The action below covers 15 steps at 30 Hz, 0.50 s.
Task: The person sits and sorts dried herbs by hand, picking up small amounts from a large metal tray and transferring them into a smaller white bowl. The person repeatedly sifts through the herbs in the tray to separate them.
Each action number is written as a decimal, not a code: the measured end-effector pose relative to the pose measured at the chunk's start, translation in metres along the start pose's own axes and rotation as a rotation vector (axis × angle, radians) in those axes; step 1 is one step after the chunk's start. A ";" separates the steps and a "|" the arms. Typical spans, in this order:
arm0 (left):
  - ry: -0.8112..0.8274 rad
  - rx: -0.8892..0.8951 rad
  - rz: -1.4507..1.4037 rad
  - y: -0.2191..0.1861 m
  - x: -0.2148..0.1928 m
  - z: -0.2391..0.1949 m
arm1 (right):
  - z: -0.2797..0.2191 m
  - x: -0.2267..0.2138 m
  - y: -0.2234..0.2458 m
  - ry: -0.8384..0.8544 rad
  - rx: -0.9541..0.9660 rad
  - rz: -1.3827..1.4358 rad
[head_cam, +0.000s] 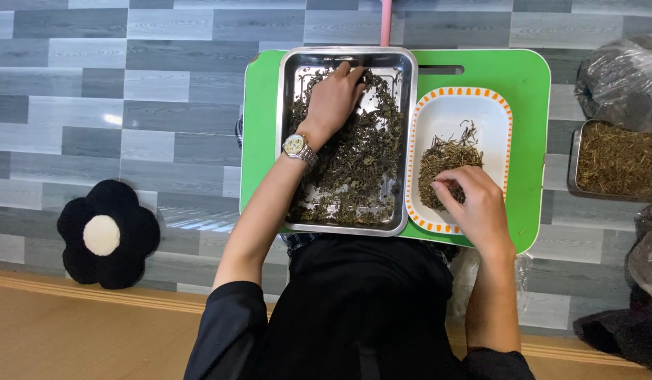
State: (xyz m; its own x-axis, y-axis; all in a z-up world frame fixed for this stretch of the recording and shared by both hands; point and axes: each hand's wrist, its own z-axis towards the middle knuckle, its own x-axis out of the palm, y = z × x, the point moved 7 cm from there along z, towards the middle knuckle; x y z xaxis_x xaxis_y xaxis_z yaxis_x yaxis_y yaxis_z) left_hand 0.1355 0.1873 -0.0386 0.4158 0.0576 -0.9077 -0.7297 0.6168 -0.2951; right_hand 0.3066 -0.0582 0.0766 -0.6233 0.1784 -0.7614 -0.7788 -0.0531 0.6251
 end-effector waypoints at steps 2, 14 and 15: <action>0.054 0.045 0.021 -0.006 0.005 -0.004 | 0.000 -0.001 0.000 -0.009 -0.014 -0.015; 0.255 0.119 0.105 -0.038 -0.030 -0.066 | 0.131 0.040 0.004 0.085 -0.513 -0.251; 0.254 0.117 0.104 -0.041 -0.040 -0.074 | 0.146 0.053 0.003 0.087 -0.515 -0.252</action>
State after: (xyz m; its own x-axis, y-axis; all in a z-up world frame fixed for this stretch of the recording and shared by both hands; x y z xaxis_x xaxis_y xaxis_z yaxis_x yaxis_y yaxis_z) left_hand 0.1090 0.1019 -0.0123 0.1825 -0.0638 -0.9811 -0.6878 0.7048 -0.1738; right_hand 0.2813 0.0944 0.0628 -0.4006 0.1676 -0.9008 -0.8245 -0.4948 0.2746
